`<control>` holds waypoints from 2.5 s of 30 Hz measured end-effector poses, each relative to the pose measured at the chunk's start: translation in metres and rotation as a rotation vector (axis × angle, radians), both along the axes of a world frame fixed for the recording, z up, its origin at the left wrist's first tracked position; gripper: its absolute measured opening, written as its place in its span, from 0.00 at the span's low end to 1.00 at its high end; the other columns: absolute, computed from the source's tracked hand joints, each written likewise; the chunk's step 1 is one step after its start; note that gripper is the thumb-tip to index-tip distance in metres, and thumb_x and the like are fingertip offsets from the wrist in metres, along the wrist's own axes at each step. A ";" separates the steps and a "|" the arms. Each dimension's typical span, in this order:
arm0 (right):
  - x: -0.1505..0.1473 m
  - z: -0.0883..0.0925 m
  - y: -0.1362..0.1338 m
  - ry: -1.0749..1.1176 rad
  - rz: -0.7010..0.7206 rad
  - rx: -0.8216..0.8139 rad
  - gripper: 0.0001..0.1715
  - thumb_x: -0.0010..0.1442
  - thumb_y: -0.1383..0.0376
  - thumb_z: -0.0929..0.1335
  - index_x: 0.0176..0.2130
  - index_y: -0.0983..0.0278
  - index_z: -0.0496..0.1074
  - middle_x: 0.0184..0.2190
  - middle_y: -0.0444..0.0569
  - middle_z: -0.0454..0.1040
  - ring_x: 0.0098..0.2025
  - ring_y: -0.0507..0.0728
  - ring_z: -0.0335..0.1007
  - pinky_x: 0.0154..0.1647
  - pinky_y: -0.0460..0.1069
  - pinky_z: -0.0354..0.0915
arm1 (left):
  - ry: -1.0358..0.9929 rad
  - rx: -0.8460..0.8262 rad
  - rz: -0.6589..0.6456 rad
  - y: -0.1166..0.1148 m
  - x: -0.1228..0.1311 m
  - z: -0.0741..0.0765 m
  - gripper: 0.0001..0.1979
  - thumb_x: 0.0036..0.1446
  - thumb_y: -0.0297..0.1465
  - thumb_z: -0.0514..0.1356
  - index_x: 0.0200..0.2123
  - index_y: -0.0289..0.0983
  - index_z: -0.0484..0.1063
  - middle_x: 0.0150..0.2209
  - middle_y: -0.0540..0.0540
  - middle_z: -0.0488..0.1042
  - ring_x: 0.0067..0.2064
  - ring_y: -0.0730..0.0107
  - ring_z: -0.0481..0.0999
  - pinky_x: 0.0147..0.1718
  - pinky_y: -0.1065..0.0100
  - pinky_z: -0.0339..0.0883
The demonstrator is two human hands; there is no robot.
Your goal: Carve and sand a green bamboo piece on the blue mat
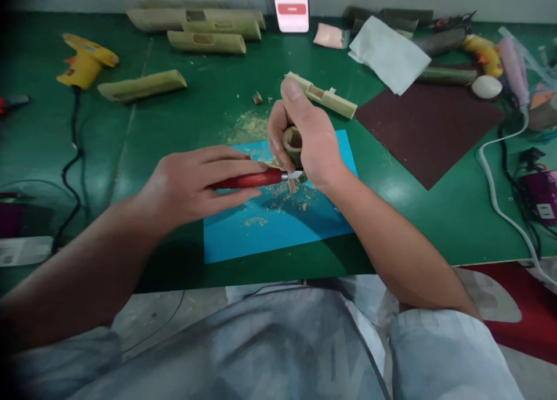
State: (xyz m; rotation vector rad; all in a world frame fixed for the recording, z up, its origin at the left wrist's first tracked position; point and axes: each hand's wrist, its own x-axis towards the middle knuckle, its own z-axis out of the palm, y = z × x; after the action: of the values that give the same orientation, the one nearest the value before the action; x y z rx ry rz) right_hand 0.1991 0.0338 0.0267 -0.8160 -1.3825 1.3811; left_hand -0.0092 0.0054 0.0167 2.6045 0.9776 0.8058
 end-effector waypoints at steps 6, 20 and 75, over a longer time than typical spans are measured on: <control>-0.006 0.002 -0.002 -0.035 -0.132 0.008 0.43 0.60 0.30 0.47 0.17 0.55 0.59 0.12 0.44 0.55 0.16 0.55 0.52 0.21 0.52 0.57 | 0.004 0.041 0.097 0.000 -0.004 0.003 0.14 0.59 0.37 0.64 0.50 0.49 0.77 0.44 0.48 0.79 0.42 0.62 0.78 0.37 0.65 0.70; -0.001 0.000 -0.011 -0.111 -0.447 0.183 0.26 0.68 0.47 0.58 0.22 0.55 0.59 0.27 0.48 0.64 0.31 0.60 0.63 0.35 0.56 0.65 | 0.145 0.215 0.188 -0.032 0.024 0.000 0.13 0.65 0.29 0.53 0.50 0.40 0.73 0.46 0.41 0.75 0.43 0.62 0.76 0.40 0.63 0.73; -0.003 -0.023 0.010 -0.020 -0.366 0.253 0.15 0.62 0.59 0.67 0.25 0.56 0.65 0.18 0.43 0.62 0.23 0.56 0.65 0.25 0.54 0.60 | 0.222 -0.330 0.307 -0.024 0.055 0.011 0.15 0.64 0.30 0.56 0.52 0.41 0.75 0.36 0.45 0.75 0.38 0.65 0.75 0.37 0.65 0.68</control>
State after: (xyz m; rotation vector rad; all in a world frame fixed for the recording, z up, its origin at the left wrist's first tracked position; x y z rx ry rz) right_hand 0.1965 0.0440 0.0032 -0.8634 -1.3130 0.8998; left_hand 0.0453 -0.0191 0.0282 2.3210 1.4614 0.3750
